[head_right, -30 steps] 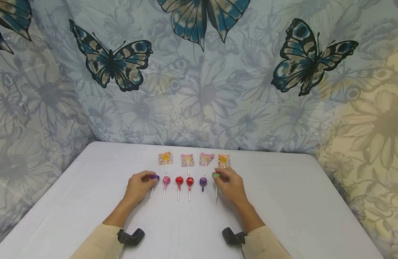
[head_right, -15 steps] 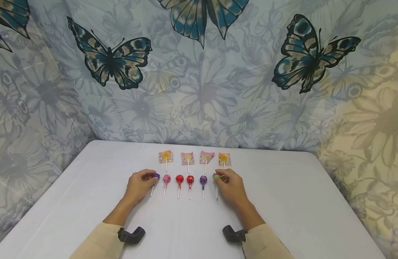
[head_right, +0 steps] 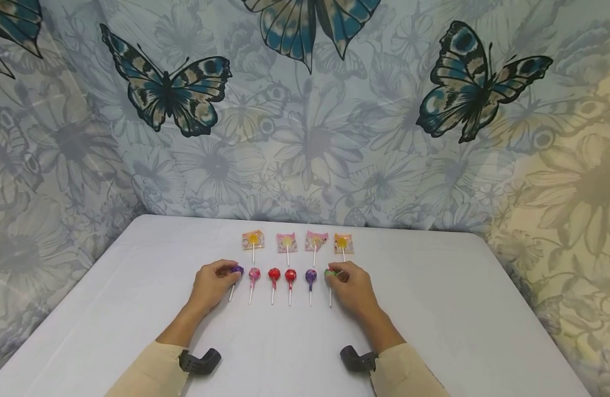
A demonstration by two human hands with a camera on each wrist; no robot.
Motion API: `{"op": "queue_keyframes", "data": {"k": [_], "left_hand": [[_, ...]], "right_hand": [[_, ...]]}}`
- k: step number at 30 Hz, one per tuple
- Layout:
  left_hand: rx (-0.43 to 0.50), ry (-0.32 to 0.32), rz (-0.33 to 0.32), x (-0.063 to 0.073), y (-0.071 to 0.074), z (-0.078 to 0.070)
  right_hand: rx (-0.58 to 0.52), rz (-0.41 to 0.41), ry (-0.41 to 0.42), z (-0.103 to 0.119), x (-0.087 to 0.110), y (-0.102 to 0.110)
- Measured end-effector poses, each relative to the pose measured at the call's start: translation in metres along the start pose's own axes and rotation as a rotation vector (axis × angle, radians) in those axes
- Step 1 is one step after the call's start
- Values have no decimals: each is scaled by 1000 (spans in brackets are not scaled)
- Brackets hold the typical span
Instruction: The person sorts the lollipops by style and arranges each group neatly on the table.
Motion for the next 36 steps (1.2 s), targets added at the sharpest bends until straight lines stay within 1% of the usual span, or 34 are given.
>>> {"op": "queue_keyframes", "data": {"k": [7,18,29,36], "left_hand": [[-5,5,0,0,-1,1],[-1,2,-3,1,0,-1],[4,-15,-1,0,-1,-1],[-5,-12,-11,2,-1,-2]], "right_hand": [[13,16,9,-1,0,-2],[24,18,35,-1,0,-3],[35,10,38,-1,1,-2],[35,9,33,-1,1,-2]]}}
Point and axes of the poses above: each hand's wrist, its own x-axis away from the middle knuckle, its own y-axis out of the back of the hand, z = x × y, the point moved 5 cm from there along -x, towards the middle knuckle, and after that the axes turned 14 degrees about x, right-handed, at the moved point
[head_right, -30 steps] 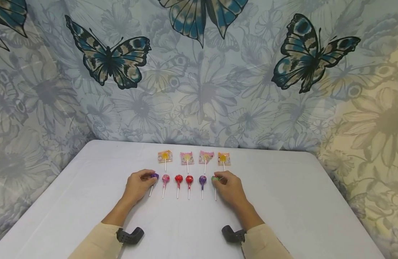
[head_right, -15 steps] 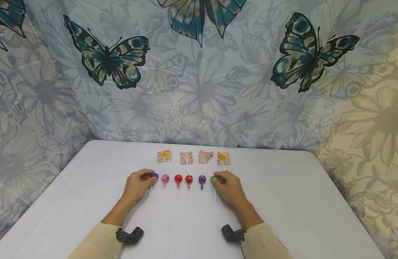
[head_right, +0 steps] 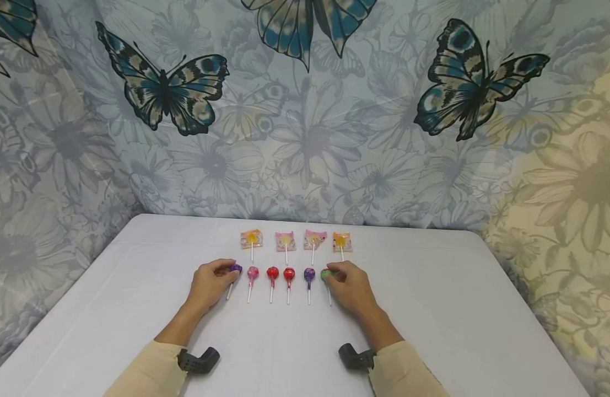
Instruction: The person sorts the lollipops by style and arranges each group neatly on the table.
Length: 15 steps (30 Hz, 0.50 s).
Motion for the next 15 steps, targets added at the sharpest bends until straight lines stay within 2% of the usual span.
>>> {"op": "queue_keyframes", "data": {"k": [15], "left_hand": [[-3,-11,-5,-1,1,1]], "right_hand": [[19,31,-19,-1,-1,-5]]}}
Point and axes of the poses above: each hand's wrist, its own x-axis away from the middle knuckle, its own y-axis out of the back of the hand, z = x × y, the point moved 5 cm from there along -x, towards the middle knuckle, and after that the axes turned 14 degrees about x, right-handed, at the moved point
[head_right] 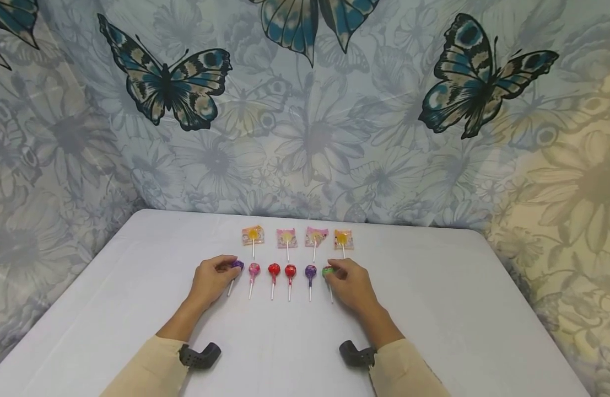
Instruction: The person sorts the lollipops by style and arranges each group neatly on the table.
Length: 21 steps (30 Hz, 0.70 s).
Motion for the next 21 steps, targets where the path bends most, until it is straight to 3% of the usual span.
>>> {"op": "queue_keyframes", "data": {"k": [21], "left_hand": [[29,36,-11,1,2,0]], "right_hand": [[-31,0,-19,0,2,3]]}}
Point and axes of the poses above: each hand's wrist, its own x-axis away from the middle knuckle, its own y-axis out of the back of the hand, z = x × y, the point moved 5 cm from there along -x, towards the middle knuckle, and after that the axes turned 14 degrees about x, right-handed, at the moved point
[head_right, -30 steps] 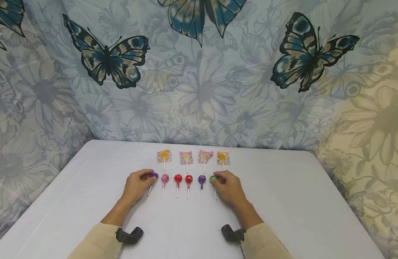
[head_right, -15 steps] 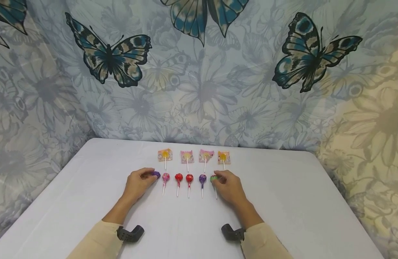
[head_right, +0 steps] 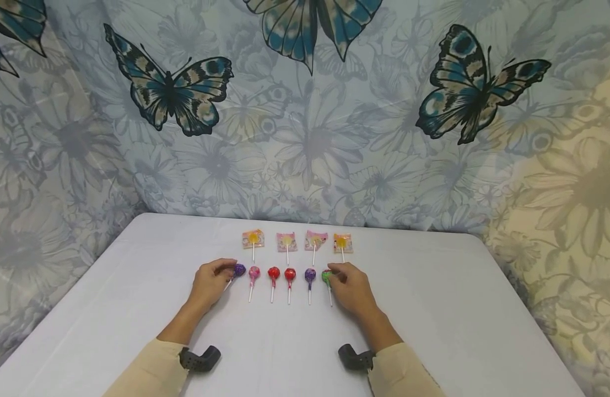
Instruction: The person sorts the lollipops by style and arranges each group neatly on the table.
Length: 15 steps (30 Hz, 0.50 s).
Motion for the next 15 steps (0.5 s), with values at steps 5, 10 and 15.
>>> {"op": "queue_keyframes", "data": {"k": [5,10,15], "left_hand": [[11,-7,10,-1,-1,-1],[-4,-15,17,0,-2,-3],[-14,-18,11,2,-2,-2]], "right_hand": [[-1,0,6,0,1,1],[6,-22,34,1,1,2],[4,-27,59,1,1,2]]}}
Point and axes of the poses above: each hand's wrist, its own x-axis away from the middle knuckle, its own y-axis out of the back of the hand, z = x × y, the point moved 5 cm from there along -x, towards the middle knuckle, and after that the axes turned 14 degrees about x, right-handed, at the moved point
